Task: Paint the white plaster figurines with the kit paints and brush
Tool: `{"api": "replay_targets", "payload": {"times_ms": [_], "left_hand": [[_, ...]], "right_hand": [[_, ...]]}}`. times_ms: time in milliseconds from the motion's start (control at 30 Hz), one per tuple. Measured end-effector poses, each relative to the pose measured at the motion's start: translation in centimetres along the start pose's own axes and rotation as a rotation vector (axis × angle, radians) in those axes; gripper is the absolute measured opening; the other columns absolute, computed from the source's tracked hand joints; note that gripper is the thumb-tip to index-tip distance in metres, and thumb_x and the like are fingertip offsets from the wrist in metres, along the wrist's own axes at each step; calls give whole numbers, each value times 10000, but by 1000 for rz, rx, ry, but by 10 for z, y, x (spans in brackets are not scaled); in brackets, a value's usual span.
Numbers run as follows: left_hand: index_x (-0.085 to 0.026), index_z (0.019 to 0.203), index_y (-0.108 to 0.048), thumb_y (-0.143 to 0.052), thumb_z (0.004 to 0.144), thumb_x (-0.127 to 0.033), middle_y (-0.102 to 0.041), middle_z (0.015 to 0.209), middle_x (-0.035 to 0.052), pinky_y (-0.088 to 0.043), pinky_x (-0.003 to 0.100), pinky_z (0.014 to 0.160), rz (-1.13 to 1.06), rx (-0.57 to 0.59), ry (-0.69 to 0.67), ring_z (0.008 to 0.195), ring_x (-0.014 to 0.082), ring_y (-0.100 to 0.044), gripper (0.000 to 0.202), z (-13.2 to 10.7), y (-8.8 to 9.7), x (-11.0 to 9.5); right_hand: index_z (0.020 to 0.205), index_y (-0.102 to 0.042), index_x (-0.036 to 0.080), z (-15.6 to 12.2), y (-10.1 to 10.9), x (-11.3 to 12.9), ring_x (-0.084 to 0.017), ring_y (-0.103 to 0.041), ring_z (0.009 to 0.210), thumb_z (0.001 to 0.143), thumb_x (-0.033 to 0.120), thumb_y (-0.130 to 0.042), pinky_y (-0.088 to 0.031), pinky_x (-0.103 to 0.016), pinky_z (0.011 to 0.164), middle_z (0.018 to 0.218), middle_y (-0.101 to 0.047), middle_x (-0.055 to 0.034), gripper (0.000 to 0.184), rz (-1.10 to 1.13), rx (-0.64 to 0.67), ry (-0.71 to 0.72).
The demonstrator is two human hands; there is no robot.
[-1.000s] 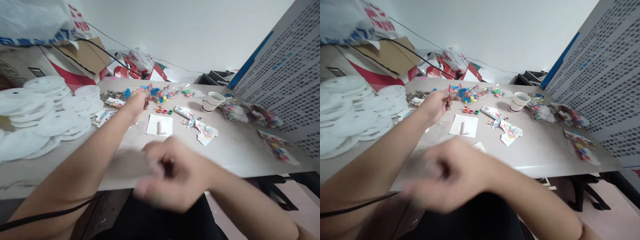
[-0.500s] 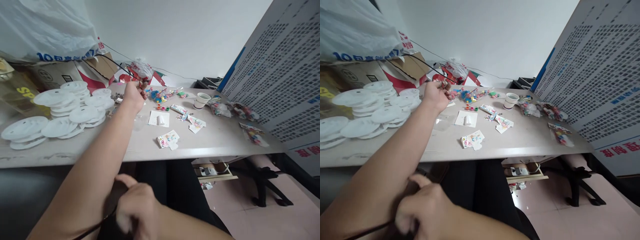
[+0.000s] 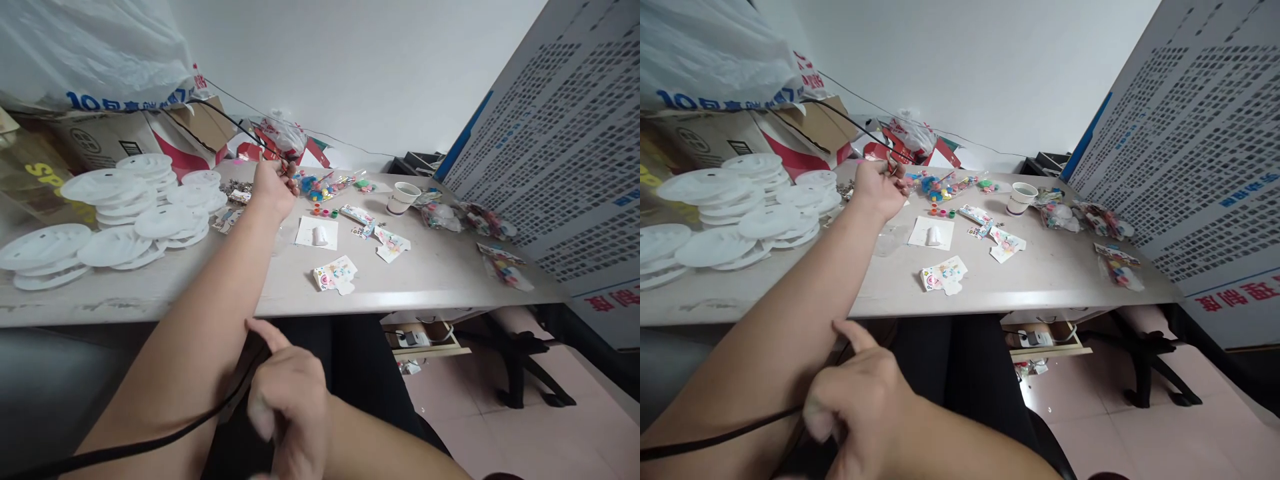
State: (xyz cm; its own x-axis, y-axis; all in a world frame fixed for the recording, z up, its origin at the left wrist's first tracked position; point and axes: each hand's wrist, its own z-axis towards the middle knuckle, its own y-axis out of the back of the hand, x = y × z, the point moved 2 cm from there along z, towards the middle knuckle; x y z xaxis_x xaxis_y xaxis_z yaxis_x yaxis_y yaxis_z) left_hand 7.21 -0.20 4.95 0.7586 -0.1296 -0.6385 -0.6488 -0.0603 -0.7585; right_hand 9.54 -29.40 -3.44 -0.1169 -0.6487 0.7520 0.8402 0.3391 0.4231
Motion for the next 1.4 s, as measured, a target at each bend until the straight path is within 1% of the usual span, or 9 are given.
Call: {"api": "replay_targets", "payload": {"times_ms": [67,267,467,667,867,1067,1267,1333,1400], "left_hand": [[-217,672,-479,-577,741,-193,-590,592,-19,-305,285,450,-7,12,14,416,99,-382,122,-2,-2,-1],[-221,689,-482,-604,741,-216,-588,612,-19,-289,283,457,-44,31,21,424,100,-388,133,-2,-2,-4],[-221,680,-490,-615,728,-226,-591,611,-15,-299,284,459,-49,50,30,439,110,-396,134,-1,-6,-2],[-222,698,-495,-605,745,-228,-586,619,-16,-309,279,476,-4,68,28,454,109,-413,119,-4,-9,-1],[-227,688,-484,-614,751,-247,-593,621,-9,-323,290,491,25,88,6,455,114,-418,145,-4,-10,-1],[-225,695,-486,-649,733,-276,-582,597,-19,-302,283,481,85,77,30,426,101,-407,175,-2,-4,7],[-229,692,-500,-625,719,-252,-595,579,-24,-321,286,474,78,67,42,427,103,-427,130,-2,-1,9],[-231,684,-501,-624,712,-239,-598,576,-23,-328,289,471,87,80,51,430,107,-428,126,-4,-3,11],[-230,672,-496,-616,716,-233,-595,575,-19,-328,290,465,97,97,57,429,107,-421,128,-6,-6,13]], "right_hand": [[529,-361,214,2,3,-1,-19,-444,417,856,623,-600,-317,-397,1220,445,-401,128,575,-8,0,-10],[570,-462,219,-5,-11,6,-5,-531,494,905,577,-564,-351,-204,1144,507,-523,121,500,64,261,108],[543,-387,210,-3,-4,-4,-14,-473,449,884,609,-562,-216,-394,1260,476,-451,121,553,-46,50,11],[537,-417,211,-18,-27,-10,-4,-508,452,861,407,-656,-398,-192,1097,468,-480,124,448,101,190,180],[512,-486,214,-18,-22,-12,-48,-483,395,839,378,-677,-421,-351,1162,425,-446,119,413,35,81,-31],[525,-488,213,-16,-38,-9,-3,-496,424,894,395,-639,-414,-193,1083,446,-479,130,438,81,181,91],[545,-491,211,-18,-24,-7,-25,-498,428,888,374,-639,-384,-342,1177,475,-503,126,408,23,-53,-28],[553,-479,213,-14,-25,-7,-17,-480,420,903,423,-614,-403,-332,1152,471,-480,130,430,33,-33,36],[547,-445,216,-9,-28,-3,-11,-440,392,930,455,-565,-498,-252,997,446,-425,127,467,49,-18,140]]}}
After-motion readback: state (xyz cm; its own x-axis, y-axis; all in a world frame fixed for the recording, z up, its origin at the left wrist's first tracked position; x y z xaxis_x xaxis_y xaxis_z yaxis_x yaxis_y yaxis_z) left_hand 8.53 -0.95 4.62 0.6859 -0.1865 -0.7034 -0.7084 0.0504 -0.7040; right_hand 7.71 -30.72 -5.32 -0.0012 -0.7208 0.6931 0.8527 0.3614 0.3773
